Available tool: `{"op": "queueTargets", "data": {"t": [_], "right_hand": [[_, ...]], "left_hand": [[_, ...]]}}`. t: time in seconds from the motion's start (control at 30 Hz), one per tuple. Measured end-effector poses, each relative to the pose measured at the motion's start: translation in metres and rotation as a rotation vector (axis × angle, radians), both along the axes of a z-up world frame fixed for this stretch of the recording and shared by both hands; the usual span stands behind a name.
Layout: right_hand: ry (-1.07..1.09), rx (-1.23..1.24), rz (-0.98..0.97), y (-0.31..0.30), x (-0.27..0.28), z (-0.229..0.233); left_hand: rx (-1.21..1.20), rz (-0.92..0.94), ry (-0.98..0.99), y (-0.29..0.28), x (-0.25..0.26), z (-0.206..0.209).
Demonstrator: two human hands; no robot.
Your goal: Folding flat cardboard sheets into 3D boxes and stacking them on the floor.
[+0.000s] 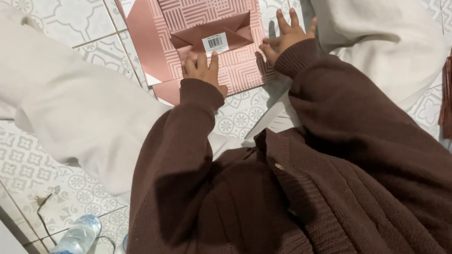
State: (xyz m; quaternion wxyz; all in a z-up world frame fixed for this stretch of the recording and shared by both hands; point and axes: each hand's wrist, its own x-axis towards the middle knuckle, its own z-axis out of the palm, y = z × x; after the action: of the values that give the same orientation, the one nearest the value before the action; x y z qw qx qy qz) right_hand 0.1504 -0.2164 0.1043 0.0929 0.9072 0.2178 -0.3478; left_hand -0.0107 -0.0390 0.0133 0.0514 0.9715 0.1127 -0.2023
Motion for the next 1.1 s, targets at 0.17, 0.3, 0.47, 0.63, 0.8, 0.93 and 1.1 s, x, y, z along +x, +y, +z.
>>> {"op": "queueTargets", "data": {"t": [0.17,0.3,0.47,0.63,0.8,0.93,1.1], "right_hand": [[-0.164,0.391,0.48,0.016,-0.021,-0.034],[-0.13,0.512,0.572,0.036,-0.039,-0.091],[-0.088,0.411,0.552,0.044,-0.04,-0.063],[-0.039,0.394,0.542,0.046,-0.037,-0.051],[-0.068,0.354,0.539,0.044,-0.038,-0.057],[-0.064,0.335,0.544,0.06,-0.046,-0.026],[-0.014,0.206,0.512,0.074,-0.051,-0.01]], "left_hand": [[-0.007,-0.053,0.072,-0.003,0.004,0.025],[-0.149,-0.016,0.024,-0.003,-0.006,0.034],[-0.112,0.093,0.018,-0.013,-0.015,0.03],[-0.034,0.295,0.292,-0.009,-0.016,0.049],[0.009,0.203,0.4,-0.005,-0.012,0.057],[-0.016,0.185,0.324,-0.009,-0.001,0.088],[0.029,0.123,0.414,-0.007,0.003,0.095]]}}
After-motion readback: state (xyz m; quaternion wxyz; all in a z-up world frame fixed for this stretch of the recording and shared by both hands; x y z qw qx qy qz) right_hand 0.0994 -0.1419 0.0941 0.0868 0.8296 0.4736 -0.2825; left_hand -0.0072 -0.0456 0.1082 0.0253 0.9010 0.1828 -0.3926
